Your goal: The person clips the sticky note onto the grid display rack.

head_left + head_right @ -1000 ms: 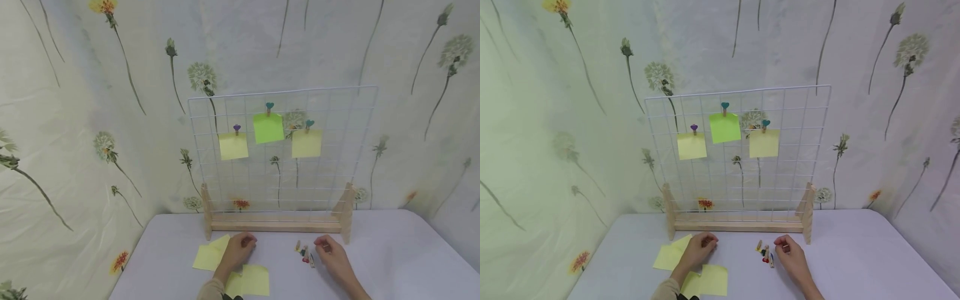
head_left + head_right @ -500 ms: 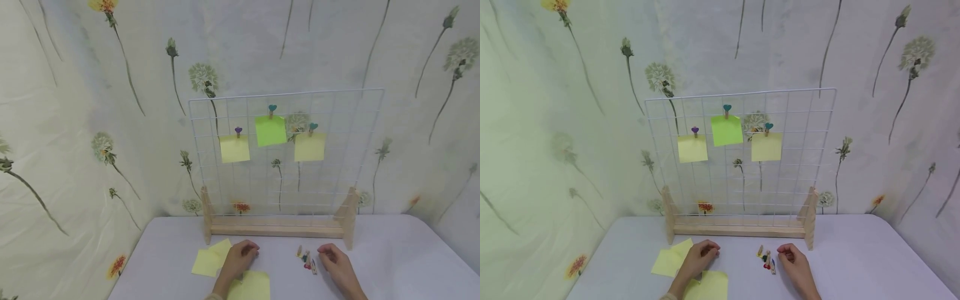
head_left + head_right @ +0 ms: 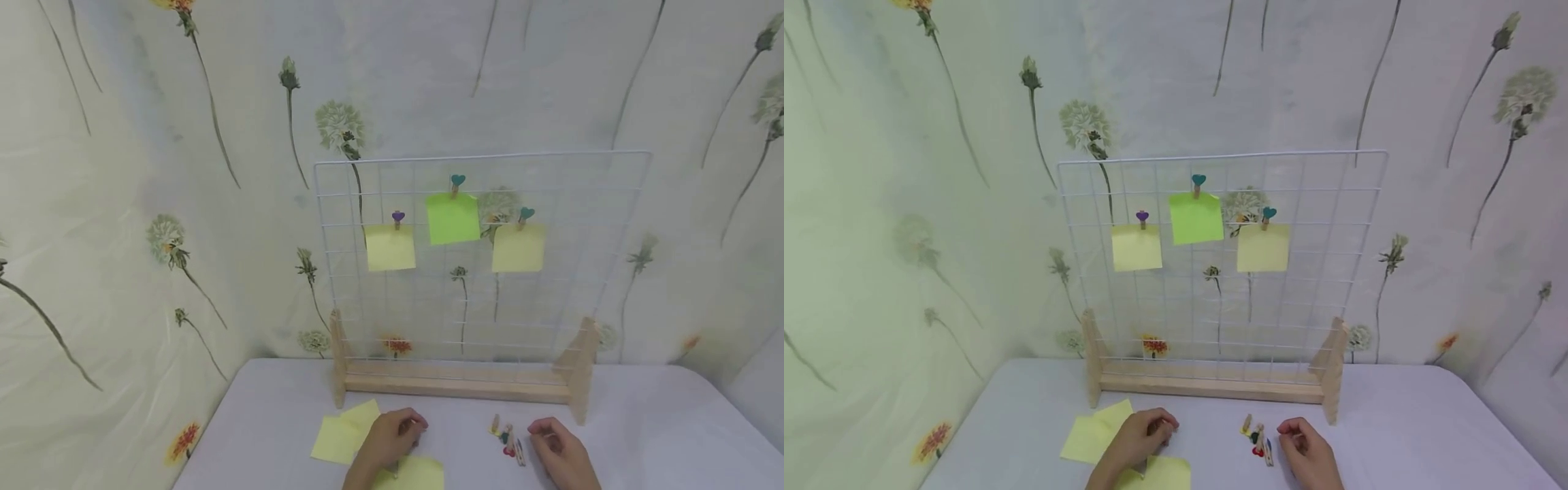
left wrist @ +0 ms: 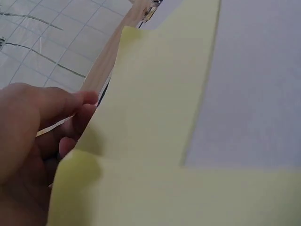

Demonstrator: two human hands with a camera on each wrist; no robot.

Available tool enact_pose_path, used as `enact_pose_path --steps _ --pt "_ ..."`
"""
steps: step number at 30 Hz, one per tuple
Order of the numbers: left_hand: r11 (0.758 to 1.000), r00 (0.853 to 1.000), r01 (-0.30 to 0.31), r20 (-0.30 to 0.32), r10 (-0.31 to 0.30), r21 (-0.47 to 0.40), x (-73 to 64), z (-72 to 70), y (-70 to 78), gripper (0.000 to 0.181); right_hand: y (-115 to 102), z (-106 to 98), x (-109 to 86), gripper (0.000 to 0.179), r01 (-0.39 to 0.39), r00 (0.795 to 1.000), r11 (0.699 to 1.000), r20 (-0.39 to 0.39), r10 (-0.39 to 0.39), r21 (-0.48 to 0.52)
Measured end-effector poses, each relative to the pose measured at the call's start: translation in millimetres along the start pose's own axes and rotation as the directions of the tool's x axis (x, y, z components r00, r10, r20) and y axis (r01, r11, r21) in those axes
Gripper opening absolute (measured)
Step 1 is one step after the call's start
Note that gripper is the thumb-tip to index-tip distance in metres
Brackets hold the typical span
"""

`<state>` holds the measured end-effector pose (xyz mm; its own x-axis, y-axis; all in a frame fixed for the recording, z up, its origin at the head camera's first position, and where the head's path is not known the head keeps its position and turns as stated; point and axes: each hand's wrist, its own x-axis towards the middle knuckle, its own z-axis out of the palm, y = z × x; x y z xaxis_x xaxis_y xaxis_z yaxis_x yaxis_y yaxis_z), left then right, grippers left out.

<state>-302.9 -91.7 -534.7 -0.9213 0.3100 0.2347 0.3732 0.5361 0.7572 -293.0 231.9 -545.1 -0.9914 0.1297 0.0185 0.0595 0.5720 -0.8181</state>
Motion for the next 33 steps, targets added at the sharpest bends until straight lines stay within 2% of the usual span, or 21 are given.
enact_pose_path --steps 4,9,13,17,19,22,25,28,33 --pt "1.000 0.992 0.008 0.124 -0.009 0.010 -8.1 -8.0 2.6 0.012 1 -1 -4.2 0.018 0.000 1.000 1.000 0.001 0.000 0.010" --pt "0.999 0.974 -0.029 0.223 0.032 -0.020 -14.7 -16.0 3.6 0.017 1 0 -8.0 0.018 -0.015 1.000 1.000 0.017 0.015 0.027" --pt "0.996 0.948 -0.082 0.307 0.088 -0.031 -20.1 -20.3 4.4 0.021 3 -1 -10.4 0.017 -0.022 0.999 0.999 0.024 0.021 0.037" --pt "0.985 0.911 -0.171 0.382 0.153 0.014 -22.4 -23.1 6.5 0.026 5 -2 -11.4 0.015 0.013 1.000 0.999 0.011 -0.013 0.030" --pt "0.979 0.901 -0.196 0.403 0.160 0.048 -21.6 -23.7 8.2 0.028 5 -3 -11.1 0.013 0.045 0.999 0.999 -0.008 -0.045 0.017" --pt "0.971 0.902 -0.214 0.402 0.155 0.107 -18.2 -23.2 10.0 0.030 4 -5 -10.5 0.011 0.091 0.995 0.996 -0.030 -0.091 0.003" --pt "0.969 0.911 -0.210 0.387 0.144 0.134 -13.7 -21.7 10.9 0.032 3 -7 -9.6 0.012 0.098 0.995 0.995 -0.030 -0.099 -0.003" --pt "0.972 0.916 -0.190 0.380 0.127 0.135 -11.6 -20.6 11.1 0.031 2 -6 -8.8 0.012 0.098 0.995 0.995 -0.034 -0.098 -0.011" --pt "0.981 0.928 -0.146 0.361 0.091 0.128 -14.7 -23.9 11.0 0.026 3 0 -6.9 0.008 0.149 0.988 0.989 -0.044 -0.149 -0.018"
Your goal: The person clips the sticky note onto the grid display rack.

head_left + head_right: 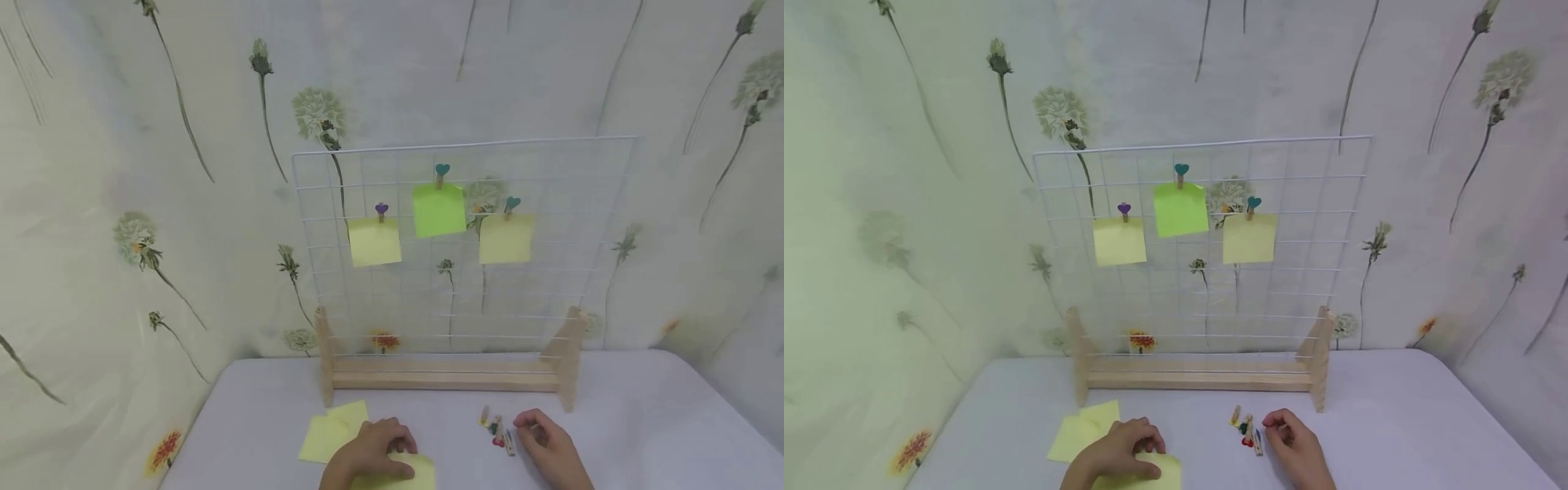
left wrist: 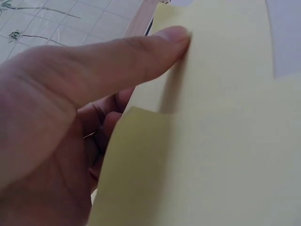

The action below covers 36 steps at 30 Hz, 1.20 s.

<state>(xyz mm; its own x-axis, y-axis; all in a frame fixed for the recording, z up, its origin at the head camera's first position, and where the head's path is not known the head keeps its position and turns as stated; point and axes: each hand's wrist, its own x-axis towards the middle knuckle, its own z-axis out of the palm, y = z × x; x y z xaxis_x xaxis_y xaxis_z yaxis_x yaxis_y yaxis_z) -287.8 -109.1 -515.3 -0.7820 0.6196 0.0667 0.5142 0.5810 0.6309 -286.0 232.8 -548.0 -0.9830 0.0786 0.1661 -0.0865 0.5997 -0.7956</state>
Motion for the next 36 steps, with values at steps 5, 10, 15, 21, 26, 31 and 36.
enact_pose_path --steps 5,10,15,21,26,31,36 --pt "1.000 1.000 -0.007 -0.005 0.007 -0.030 -3.1 -0.8 0.2 0.022 1 2 -0.5 0.008 0.017 1.000 1.000 -0.022 -0.017 -0.004" --pt "0.998 0.998 -0.053 0.037 0.054 -0.024 -6.0 0.4 -2.5 0.021 1 0 -3.5 0.007 0.027 0.999 1.000 -0.038 -0.027 -0.003" --pt "0.995 0.994 -0.084 0.061 0.087 -0.054 -10.4 1.3 -8.1 0.028 -1 -2 -4.0 0.008 -0.024 1.000 1.000 0.009 0.024 0.002" --pt "0.990 0.996 -0.077 0.037 0.082 -0.119 -9.8 1.2 -12.4 0.018 -3 -2 -2.4 0.008 -0.023 1.000 0.999 0.009 0.023 0.039" --pt "0.980 0.991 -0.123 0.023 0.128 -0.156 -8.7 2.9 -14.1 0.010 -2 -3 -3.4 0.010 -0.038 0.999 0.999 0.021 0.038 0.003" --pt "0.975 0.991 -0.130 -0.018 0.129 -0.180 -7.8 3.5 -14.2 0.010 0 -3 -3.6 0.008 -0.023 1.000 1.000 0.010 0.023 -0.020" --pt "0.953 0.990 -0.130 -0.086 0.110 -0.274 -6.2 3.4 -16.4 0.014 0 -3 -2.5 0.007 0.046 0.999 0.999 -0.021 -0.046 0.006"
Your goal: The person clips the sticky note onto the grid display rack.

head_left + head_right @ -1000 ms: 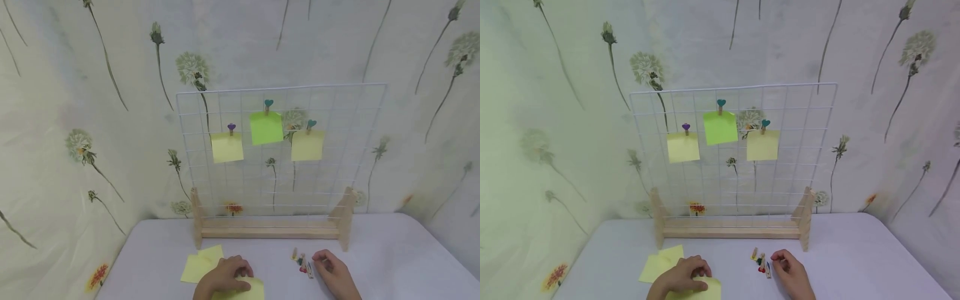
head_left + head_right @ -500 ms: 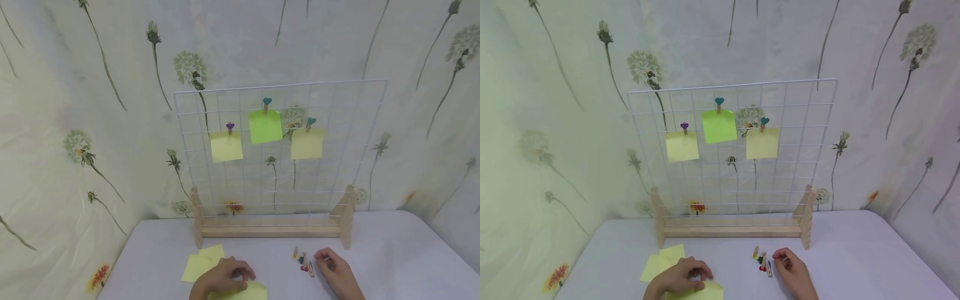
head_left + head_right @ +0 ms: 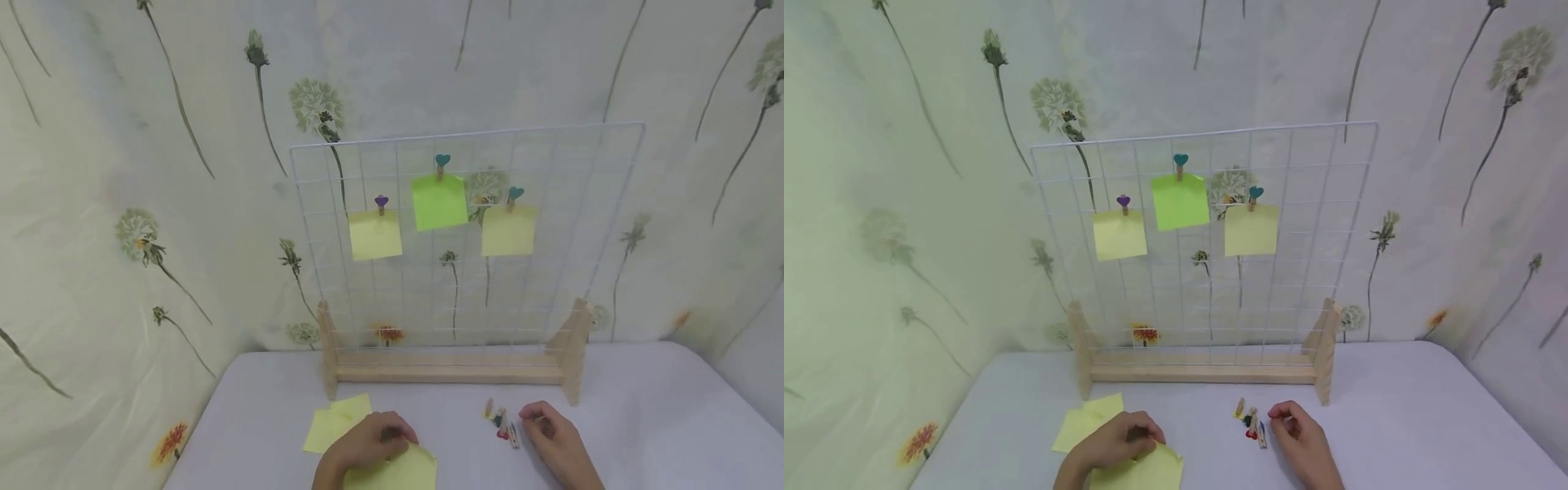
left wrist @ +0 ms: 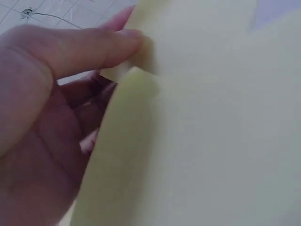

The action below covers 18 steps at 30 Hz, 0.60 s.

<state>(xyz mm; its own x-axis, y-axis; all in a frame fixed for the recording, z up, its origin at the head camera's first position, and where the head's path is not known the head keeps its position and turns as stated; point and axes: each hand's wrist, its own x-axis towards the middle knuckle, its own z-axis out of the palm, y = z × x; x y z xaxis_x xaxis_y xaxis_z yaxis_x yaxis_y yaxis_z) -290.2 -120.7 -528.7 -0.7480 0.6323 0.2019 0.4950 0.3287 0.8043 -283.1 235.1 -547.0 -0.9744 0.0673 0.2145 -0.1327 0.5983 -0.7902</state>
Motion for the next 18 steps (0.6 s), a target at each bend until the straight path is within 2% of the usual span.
enact_pose_path --steps 5,10,13,16,18 --pt "0.999 0.992 -0.038 -0.121 0.035 -0.022 3.2 -0.2 -2.0 0.018 -2.1 -0.5 -1.7 0.009 0.014 1.000 1.000 -0.024 -0.014 0.010" --pt "1.000 0.976 0.021 -0.218 -0.021 0.000 5.9 -1.9 -3.5 0.017 -3.1 -0.7 -0.7 0.008 0.028 0.999 1.000 -0.020 -0.028 0.005" --pt "0.999 0.964 0.028 -0.264 -0.020 0.026 7.2 -1.6 -4.7 0.017 -3.2 -0.9 0.6 0.008 0.018 1.000 1.000 -0.014 -0.018 0.001" --pt "1.000 0.945 0.017 -0.326 -0.010 0.019 8.3 -0.5 -5.4 0.016 -2.3 -1.2 0.9 0.008 0.012 1.000 1.000 -0.010 -0.011 0.005" --pt "1.000 0.924 0.017 -0.381 -0.017 -0.004 9.8 -0.7 -5.2 0.015 -0.8 -1.1 1.1 0.009 0.020 1.000 1.000 -0.012 -0.020 0.012"
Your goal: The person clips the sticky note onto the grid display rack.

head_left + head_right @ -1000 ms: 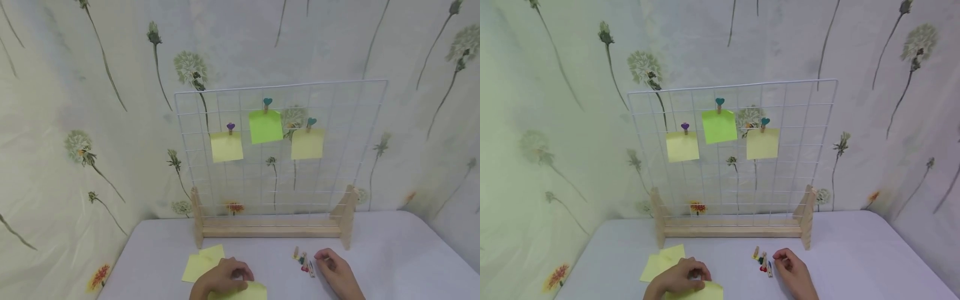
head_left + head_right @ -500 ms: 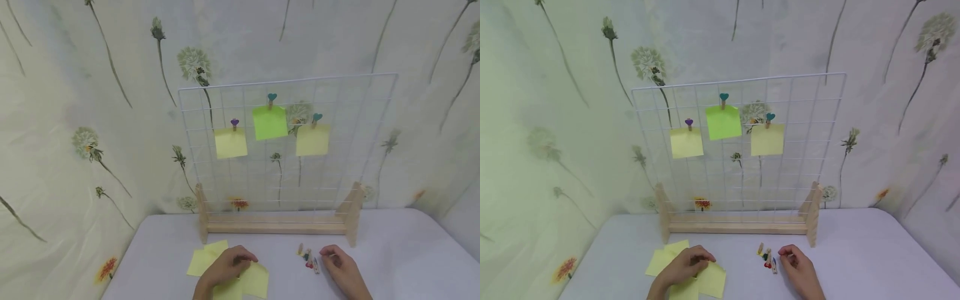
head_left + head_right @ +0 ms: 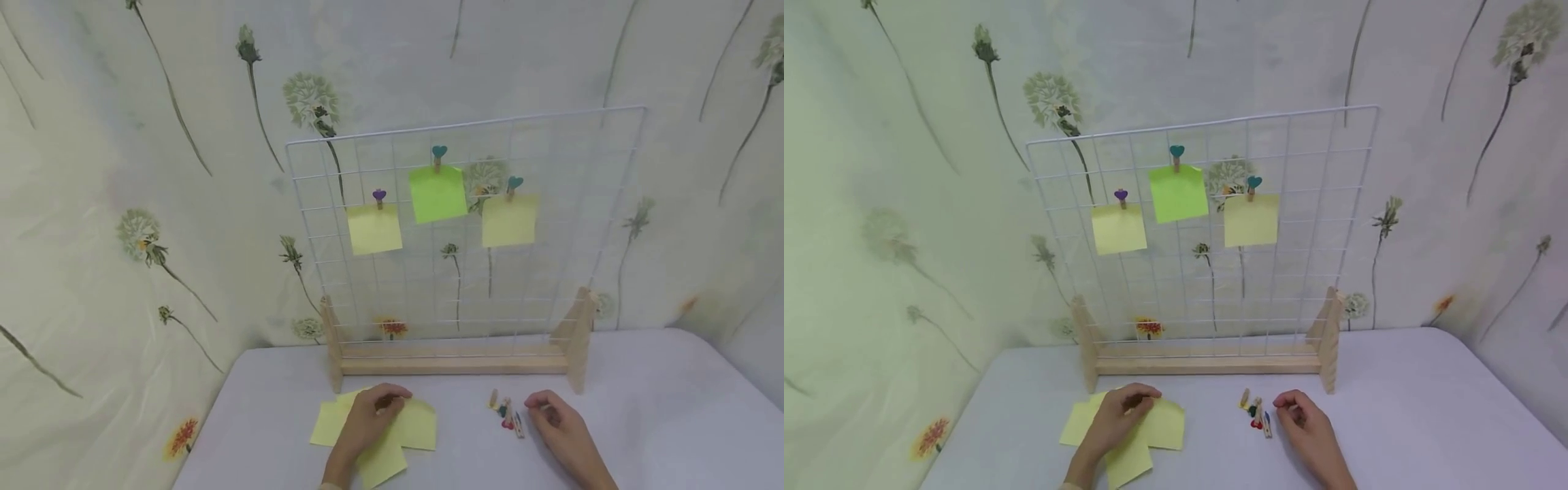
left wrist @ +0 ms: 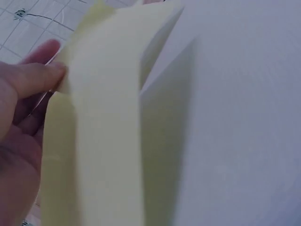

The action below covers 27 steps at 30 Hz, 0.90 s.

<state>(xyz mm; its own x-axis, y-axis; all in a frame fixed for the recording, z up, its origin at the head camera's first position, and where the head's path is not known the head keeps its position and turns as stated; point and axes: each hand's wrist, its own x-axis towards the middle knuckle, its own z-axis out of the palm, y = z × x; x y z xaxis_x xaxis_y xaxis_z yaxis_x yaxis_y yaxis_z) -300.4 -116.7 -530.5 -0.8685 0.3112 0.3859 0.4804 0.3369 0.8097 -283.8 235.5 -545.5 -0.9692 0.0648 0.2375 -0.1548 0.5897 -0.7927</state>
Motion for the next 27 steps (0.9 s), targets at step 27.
enact_pose_path --steps 27 --pt "0.947 0.932 0.211 -0.241 -0.269 -0.243 6.5 -11.4 13.8 0.012 -2 1 3.6 0.011 -0.042 0.998 0.998 0.045 0.045 -0.052"
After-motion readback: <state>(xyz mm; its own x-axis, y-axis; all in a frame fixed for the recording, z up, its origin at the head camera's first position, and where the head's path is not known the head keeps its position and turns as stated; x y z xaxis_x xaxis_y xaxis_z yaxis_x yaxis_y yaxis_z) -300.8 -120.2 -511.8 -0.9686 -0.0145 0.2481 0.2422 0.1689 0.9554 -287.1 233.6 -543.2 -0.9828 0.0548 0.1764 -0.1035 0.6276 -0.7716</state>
